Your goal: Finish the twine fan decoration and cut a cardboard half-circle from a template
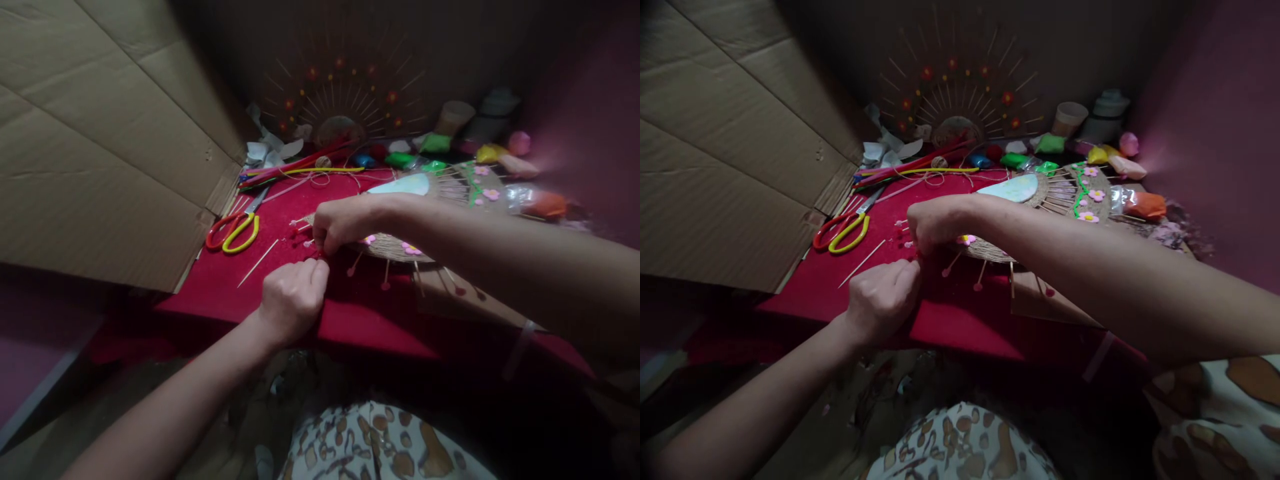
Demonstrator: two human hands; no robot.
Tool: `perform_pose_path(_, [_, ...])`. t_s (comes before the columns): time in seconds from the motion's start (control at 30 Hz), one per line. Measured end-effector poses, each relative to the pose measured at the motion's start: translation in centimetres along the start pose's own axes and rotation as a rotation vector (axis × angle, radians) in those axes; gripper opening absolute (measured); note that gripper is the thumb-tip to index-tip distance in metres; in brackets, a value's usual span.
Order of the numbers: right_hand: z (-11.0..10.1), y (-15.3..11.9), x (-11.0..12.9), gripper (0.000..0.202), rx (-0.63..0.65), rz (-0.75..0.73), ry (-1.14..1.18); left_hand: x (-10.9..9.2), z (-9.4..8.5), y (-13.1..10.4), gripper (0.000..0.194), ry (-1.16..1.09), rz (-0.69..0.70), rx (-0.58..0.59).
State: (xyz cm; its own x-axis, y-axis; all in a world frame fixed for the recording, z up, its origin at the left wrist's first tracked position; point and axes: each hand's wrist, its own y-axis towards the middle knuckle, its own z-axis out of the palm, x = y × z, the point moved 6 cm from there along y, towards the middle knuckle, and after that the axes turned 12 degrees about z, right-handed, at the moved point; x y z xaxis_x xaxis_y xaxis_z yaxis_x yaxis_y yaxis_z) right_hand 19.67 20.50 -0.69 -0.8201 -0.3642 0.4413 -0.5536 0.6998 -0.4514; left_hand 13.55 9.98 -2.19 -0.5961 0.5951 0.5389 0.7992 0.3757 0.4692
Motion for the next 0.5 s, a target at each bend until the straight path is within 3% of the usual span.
perform_pose_path(0.13, [-0.2, -0.3, 0.2, 0.011, -0.023, 0.004, -0.055, 0.8, 0.3, -0.3, 0.022, -0.037, -0.021, -0.001])
perform_pose_path(0.33, [-0.5, -0.7, 0.4, 0.011, -0.008, -0.014, 0.027, 3.9, 1.9, -0.9, 0.015, -0.557, -0.334, -0.026])
perform_pose_path(0.5, [-0.5, -1.0, 0.4, 0.010, 0.048, -0.098, -0.009, 5.5, 2.2, -0.5, 0.013, -0.716, -0.477, 0.021])
